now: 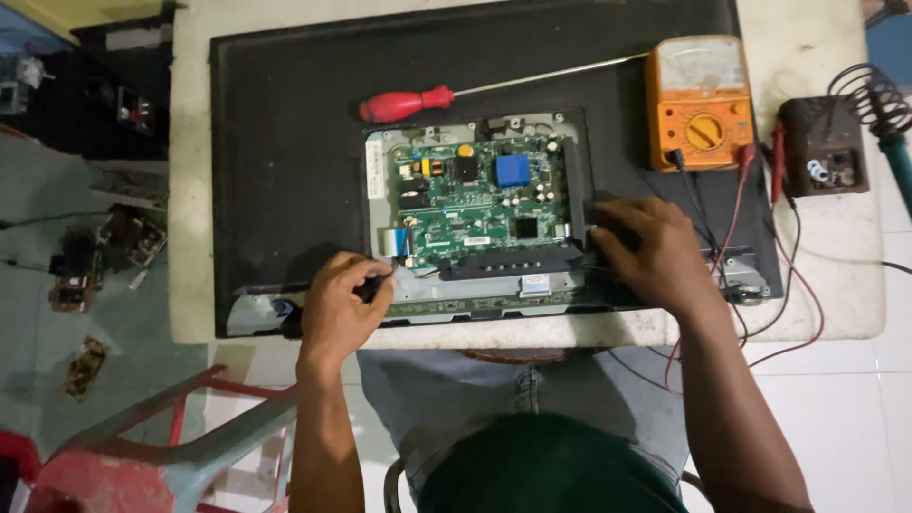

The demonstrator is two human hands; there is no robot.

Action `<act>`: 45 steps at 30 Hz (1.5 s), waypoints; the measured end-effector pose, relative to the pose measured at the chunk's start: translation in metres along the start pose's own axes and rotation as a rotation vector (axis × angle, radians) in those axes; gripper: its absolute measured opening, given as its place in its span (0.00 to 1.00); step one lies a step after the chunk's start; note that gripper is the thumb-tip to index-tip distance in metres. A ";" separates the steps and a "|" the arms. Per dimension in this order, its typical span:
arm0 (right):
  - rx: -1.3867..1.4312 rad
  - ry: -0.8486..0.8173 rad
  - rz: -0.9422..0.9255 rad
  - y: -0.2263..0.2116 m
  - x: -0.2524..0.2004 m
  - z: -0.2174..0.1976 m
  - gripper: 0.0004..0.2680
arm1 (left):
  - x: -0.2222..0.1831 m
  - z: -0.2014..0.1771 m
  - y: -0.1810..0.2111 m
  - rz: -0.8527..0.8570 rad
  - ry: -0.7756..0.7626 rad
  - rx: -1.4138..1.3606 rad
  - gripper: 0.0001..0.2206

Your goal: Testing and repairing a circuit board inside a disassembled television using a multimeter and a screwdriver.

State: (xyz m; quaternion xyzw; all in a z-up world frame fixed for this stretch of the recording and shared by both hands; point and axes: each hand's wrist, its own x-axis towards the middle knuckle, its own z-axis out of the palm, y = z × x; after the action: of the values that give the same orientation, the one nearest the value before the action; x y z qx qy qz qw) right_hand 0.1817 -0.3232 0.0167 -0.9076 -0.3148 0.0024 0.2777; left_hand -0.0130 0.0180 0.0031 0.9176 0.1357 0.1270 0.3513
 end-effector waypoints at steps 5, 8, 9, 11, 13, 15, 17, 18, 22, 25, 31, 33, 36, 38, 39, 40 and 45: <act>0.113 -0.005 -0.023 0.018 0.002 0.014 0.06 | 0.001 0.003 -0.002 -0.052 -0.008 0.029 0.06; 0.135 0.009 -0.032 0.025 0.000 0.020 0.05 | 0.001 0.005 -0.006 -0.038 -0.007 0.025 0.05; 0.133 0.015 -0.020 0.022 0.001 0.018 0.05 | 0.000 0.007 -0.010 -0.030 -0.018 0.024 0.05; 0.176 0.019 -0.012 0.016 0.004 0.014 0.06 | -0.003 0.010 -0.019 -0.057 -0.011 0.054 0.06; 0.186 0.014 0.005 0.016 0.003 0.010 0.06 | -0.003 0.012 -0.021 -0.051 -0.011 0.060 0.06; 0.201 0.004 0.015 0.016 0.002 0.010 0.05 | -0.004 0.012 -0.023 -0.052 -0.005 0.069 0.05; 0.189 0.008 0.010 0.020 0.000 0.013 0.06 | -0.003 0.012 -0.024 -0.046 -0.001 0.092 0.06; 0.193 0.011 0.011 0.015 0.001 0.009 0.06 | -0.002 0.010 -0.017 -0.043 -0.002 0.096 0.06; 0.349 0.037 0.009 0.012 0.000 0.006 0.04 | 0.001 0.005 -0.005 -0.038 -0.031 0.075 0.04; 0.425 0.020 0.020 0.015 -0.001 0.006 0.04 | 0.001 0.007 -0.009 -0.030 -0.037 0.089 0.05; 0.404 -0.048 -0.025 0.012 0.006 -0.006 0.06 | 0.001 0.008 -0.018 -0.022 -0.080 0.106 0.05; 0.408 -0.086 -0.050 0.017 0.007 -0.006 0.07 | 0.000 0.008 -0.018 -0.004 -0.093 0.121 0.05; 0.412 -0.114 -0.091 0.021 0.006 -0.006 0.07 | -0.001 0.007 -0.014 0.019 -0.065 0.084 0.06; 0.391 -0.136 -0.123 0.023 0.006 -0.009 0.08 | -0.002 0.007 -0.019 0.026 -0.060 0.058 0.06; 0.395 -0.145 -0.120 0.025 0.004 -0.007 0.08 | -0.003 0.007 -0.016 0.016 -0.064 0.057 0.06; 0.354 -0.206 -0.083 0.028 0.002 -0.006 0.08 | -0.003 0.006 -0.013 -0.029 -0.080 0.039 0.05; 0.315 -0.241 -0.092 0.033 0.001 -0.004 0.06 | 0.000 0.004 -0.007 -0.079 -0.101 0.040 0.04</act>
State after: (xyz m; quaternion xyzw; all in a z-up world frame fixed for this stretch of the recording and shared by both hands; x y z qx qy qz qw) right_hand 0.2027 -0.3461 0.0036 -0.8309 -0.3826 0.1474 0.3763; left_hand -0.0127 0.0209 -0.0049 0.9235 0.1565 0.0636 0.3443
